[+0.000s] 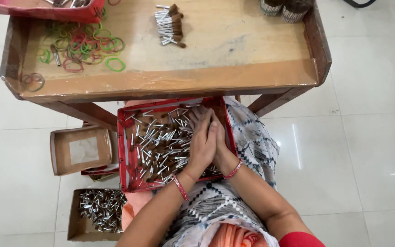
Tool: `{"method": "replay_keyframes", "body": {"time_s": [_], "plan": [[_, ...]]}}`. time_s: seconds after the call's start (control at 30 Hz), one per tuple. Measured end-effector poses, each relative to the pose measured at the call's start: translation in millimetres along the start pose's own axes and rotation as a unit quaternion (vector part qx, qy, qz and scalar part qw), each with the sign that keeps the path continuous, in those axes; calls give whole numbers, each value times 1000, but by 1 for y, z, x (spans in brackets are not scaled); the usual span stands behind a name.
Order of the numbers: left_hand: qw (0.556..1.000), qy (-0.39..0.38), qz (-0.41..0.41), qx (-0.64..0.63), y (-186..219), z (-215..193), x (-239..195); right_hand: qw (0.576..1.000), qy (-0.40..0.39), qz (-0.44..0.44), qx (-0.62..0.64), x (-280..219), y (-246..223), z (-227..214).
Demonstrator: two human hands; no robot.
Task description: The person gathers handfuls of cosmetic brushes from a red tray, aligns the brush handles together, wraps a rubber band around each bundle, and places the finished bundle on the table. They repeat this bundling cycle, taking brushes from the tray and rubber bands from the tabletop.
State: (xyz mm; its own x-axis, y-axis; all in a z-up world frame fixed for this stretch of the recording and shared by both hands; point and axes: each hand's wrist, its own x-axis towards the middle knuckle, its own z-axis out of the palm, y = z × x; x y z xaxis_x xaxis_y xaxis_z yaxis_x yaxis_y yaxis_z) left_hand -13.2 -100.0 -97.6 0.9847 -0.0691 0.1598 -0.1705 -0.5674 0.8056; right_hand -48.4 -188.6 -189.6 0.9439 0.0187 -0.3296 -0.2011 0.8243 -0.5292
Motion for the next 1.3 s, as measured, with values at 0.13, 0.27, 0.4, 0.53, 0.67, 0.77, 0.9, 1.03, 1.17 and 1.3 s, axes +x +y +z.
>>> {"method": "replay_keyframes", "body": {"time_s": [0.13, 0.27, 0.4, 0.53, 0.67, 0.77, 0.9, 1.03, 1.17, 1.3], "plan": [[998, -48, -37, -3, 8, 10, -31, 999, 38, -5, -16, -33, 0, 20], [997, -74, 3, -19, 10, 22, -29, 999, 13, -19, 35, -17, -14, 30], [999, -28, -13, 29, -7, 15, -15, 990, 90, 80, 77, -34, -5, 20], [999, -20, 17, 29, -8, 16, 3, 996, -27, 24, 86, -7, 1, 1], [999, -26, 21, 13, -7, 21, -15, 998, 15, 24, 49, -18, -1, 5], [998, -51, 2, -31, 2, 24, -19, 998, 10, 12, 55, -17, -16, 30], [999, -4, 37, -10, -10, 20, -16, 996, 23, 58, 70, -19, -3, 7], [995, -80, 31, -43, 4, 27, -36, 992, -78, 4, 94, -13, -9, 16], [997, -33, 62, 17, -5, 25, -33, 994, -25, 34, 97, -20, -1, 18], [992, -85, 32, 85, 17, 18, -23, 963, -146, 14, 224, -11, 9, -7]]}}
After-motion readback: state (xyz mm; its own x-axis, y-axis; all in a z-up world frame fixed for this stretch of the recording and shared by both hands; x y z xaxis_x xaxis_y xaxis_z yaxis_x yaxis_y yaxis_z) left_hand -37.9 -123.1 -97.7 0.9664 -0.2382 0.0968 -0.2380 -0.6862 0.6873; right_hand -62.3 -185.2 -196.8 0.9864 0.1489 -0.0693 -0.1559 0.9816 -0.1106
